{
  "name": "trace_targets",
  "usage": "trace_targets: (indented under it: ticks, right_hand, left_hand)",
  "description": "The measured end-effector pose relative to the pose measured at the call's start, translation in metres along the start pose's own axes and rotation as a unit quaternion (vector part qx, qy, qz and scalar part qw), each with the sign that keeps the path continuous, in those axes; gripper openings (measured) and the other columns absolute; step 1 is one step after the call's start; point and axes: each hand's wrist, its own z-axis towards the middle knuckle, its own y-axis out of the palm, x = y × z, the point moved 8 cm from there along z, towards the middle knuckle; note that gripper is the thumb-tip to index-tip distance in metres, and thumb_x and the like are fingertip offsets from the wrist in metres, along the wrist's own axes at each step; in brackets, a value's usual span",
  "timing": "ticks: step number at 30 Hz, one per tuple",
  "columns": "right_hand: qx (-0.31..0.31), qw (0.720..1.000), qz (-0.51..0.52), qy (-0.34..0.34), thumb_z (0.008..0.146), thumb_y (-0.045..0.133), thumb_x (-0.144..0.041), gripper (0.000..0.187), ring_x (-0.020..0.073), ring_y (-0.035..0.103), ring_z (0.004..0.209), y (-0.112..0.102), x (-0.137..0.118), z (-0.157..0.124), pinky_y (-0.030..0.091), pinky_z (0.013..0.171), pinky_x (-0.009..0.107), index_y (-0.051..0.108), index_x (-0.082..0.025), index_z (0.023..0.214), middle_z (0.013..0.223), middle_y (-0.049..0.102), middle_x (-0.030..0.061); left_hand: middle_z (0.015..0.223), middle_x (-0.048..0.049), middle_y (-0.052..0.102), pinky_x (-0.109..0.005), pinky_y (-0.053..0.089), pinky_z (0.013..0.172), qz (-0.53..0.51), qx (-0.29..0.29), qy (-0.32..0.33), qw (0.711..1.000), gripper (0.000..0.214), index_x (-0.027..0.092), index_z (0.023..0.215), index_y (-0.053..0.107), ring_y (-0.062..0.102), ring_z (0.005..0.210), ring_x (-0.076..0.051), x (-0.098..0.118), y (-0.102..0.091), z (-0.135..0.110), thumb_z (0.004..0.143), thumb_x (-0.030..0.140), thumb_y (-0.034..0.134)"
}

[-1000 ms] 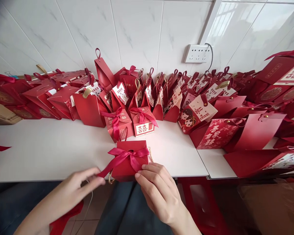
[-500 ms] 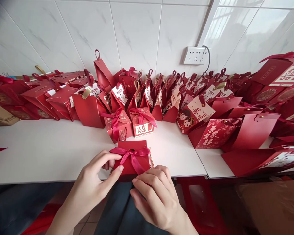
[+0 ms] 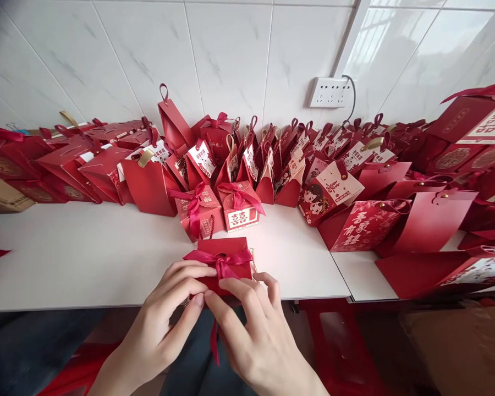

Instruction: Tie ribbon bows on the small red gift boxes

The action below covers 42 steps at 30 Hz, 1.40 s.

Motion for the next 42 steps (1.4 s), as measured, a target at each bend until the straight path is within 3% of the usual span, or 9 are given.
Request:
trace_targets:
  ticks: [4, 12, 18, 23, 27, 31, 34, 38, 42]
  right_hand:
    - [0.013, 1.000, 0.002, -0.007, 0.088, 0.047, -0.005, 0.029, 0.0195, 0.055, 0.091, 0.002, 0.000, 0.000, 0.039, 0.085, 0.040, 0.061, -0.014, 0.112, 0.101, 0.057, 0.0115]
    - [0.076, 0.997, 0.032, 0.003, 0.085, 0.054, -0.008, 0.014, 0.0163, 0.059, 0.078, -0.002, 0.000, -0.002, 0.042, 0.079, 0.037, 0.063, -0.016, 0.092, 0.085, 0.064, 0.0061]
    - [0.137, 0.983, 0.084, 0.085, 0.081, 0.055, -0.007, 0.014, 0.0149, 0.054, 0.070, -0.012, 0.007, 0.003, 0.041, 0.072, 0.037, 0.051, -0.017, 0.071, 0.076, 0.060, 0.0040]
    - [0.108, 0.971, 0.159, 0.143, 0.080, 0.047, -0.007, 0.013, 0.0178, 0.055, 0.080, -0.011, 0.015, 0.000, 0.042, 0.068, 0.033, 0.048, -0.016, 0.071, 0.091, 0.056, 0.0092]
    - [0.069, 0.981, 0.159, 0.086, 0.080, 0.049, -0.006, 0.015, 0.0207, 0.056, 0.091, -0.012, 0.006, 0.003, 0.042, 0.074, 0.036, 0.051, -0.015, 0.069, 0.114, 0.057, 0.0119]
    - [0.010, 0.985, 0.171, 0.035, 0.081, 0.049, -0.004, 0.018, 0.0176, 0.059, 0.084, -0.006, -0.004, 0.010, 0.043, 0.079, 0.035, 0.062, -0.014, 0.087, 0.095, 0.068, 0.0069]
    - [-0.009, 0.986, 0.164, 0.015, 0.083, 0.051, -0.005, 0.020, 0.0171, 0.059, 0.087, -0.003, -0.009, 0.011, 0.045, 0.082, 0.034, 0.063, -0.012, 0.098, 0.096, 0.068, 0.0073]
    - [0.010, 0.993, 0.110, -0.036, 0.085, 0.054, -0.005, 0.019, 0.0173, 0.058, 0.098, -0.002, -0.016, 0.006, 0.040, 0.092, 0.034, 0.064, -0.010, 0.101, 0.102, 0.068, 0.0072]
    - [0.055, 0.990, 0.126, -0.020, 0.086, 0.052, -0.003, 0.016, 0.0168, 0.059, 0.096, 0.003, -0.011, -0.002, 0.039, 0.094, 0.036, 0.062, -0.010, 0.097, 0.088, 0.068, 0.0051]
  left_hand:
    - [0.098, -0.0044, 0.063, -0.028, 0.048, 0.087, -0.040, 0.000, -0.015, 0.999, 0.014, 0.020, 0.085, 0.055, 0.055, 0.104, -0.018, -0.007, -0.006, 0.002, 0.086, 0.011, 0.045]
    - [0.104, -0.0050, 0.062, -0.027, 0.049, 0.086, -0.015, -0.016, -0.014, 1.000, 0.024, 0.022, 0.099, 0.062, 0.059, 0.098, -0.015, -0.015, -0.003, 0.027, 0.091, 0.014, 0.040]
    - [0.098, -0.0030, 0.063, -0.024, 0.048, 0.083, -0.039, -0.053, -0.024, 0.998, 0.021, 0.021, 0.094, 0.062, 0.060, 0.094, -0.014, -0.016, 0.001, 0.036, 0.092, 0.017, 0.042]
    - [0.094, -0.0033, 0.064, -0.025, 0.047, 0.082, -0.061, -0.056, -0.031, 0.996, 0.019, 0.020, 0.092, 0.062, 0.059, 0.091, -0.014, -0.016, 0.002, 0.038, 0.093, 0.019, 0.042]
    - [0.092, -0.0030, 0.063, -0.025, 0.046, 0.081, -0.065, -0.061, -0.053, 0.995, 0.021, 0.019, 0.090, 0.062, 0.059, 0.090, -0.014, -0.018, 0.005, 0.039, 0.093, 0.022, 0.041]
    - [0.092, -0.0015, 0.063, -0.024, 0.045, 0.082, -0.064, -0.058, -0.061, 0.994, 0.021, 0.020, 0.090, 0.061, 0.058, 0.090, -0.014, -0.020, 0.007, 0.039, 0.093, 0.021, 0.041]
    - [0.091, -0.0010, 0.063, -0.024, 0.046, 0.082, -0.067, -0.041, -0.066, 0.995, 0.018, 0.021, 0.090, 0.061, 0.058, 0.090, -0.014, -0.022, 0.006, 0.037, 0.092, 0.023, 0.043]
    - [0.091, 0.0000, 0.064, -0.025, 0.046, 0.082, -0.072, -0.032, -0.073, 0.994, 0.014, 0.021, 0.091, 0.060, 0.059, 0.088, -0.013, -0.025, 0.006, 0.036, 0.091, 0.024, 0.047]
    - [0.091, 0.0002, 0.064, -0.024, 0.047, 0.081, -0.072, -0.034, -0.072, 0.994, 0.013, 0.021, 0.087, 0.061, 0.059, 0.088, -0.013, -0.025, 0.006, 0.037, 0.090, 0.024, 0.049]
